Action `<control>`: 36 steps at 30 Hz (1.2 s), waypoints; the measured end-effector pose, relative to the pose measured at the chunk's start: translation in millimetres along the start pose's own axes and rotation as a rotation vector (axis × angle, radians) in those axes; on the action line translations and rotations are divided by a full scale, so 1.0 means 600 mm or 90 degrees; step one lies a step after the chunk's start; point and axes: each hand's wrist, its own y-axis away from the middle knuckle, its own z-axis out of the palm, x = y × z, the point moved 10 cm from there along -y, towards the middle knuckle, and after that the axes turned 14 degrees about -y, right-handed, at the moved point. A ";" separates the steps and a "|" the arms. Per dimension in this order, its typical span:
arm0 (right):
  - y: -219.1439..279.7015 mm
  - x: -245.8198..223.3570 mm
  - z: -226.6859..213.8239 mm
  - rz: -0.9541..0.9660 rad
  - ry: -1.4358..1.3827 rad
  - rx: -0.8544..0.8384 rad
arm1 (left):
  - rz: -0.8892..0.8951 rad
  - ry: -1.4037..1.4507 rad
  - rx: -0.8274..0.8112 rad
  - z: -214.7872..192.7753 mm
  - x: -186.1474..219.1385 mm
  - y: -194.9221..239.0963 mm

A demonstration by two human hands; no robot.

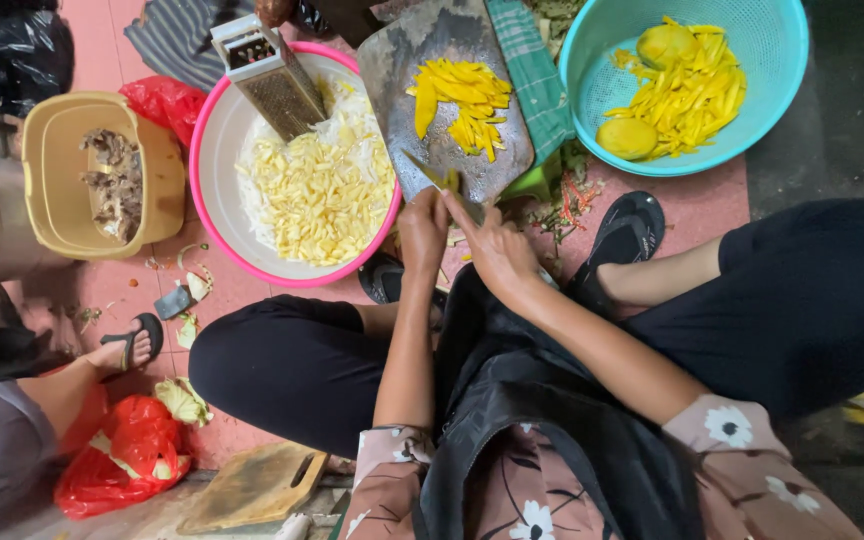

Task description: Peeling and slicing mangoes into strips on a cutting board using a knife.

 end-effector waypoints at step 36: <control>-0.055 0.063 0.060 0.096 -0.241 -0.167 | 0.133 -0.043 -0.208 -0.021 0.028 -0.016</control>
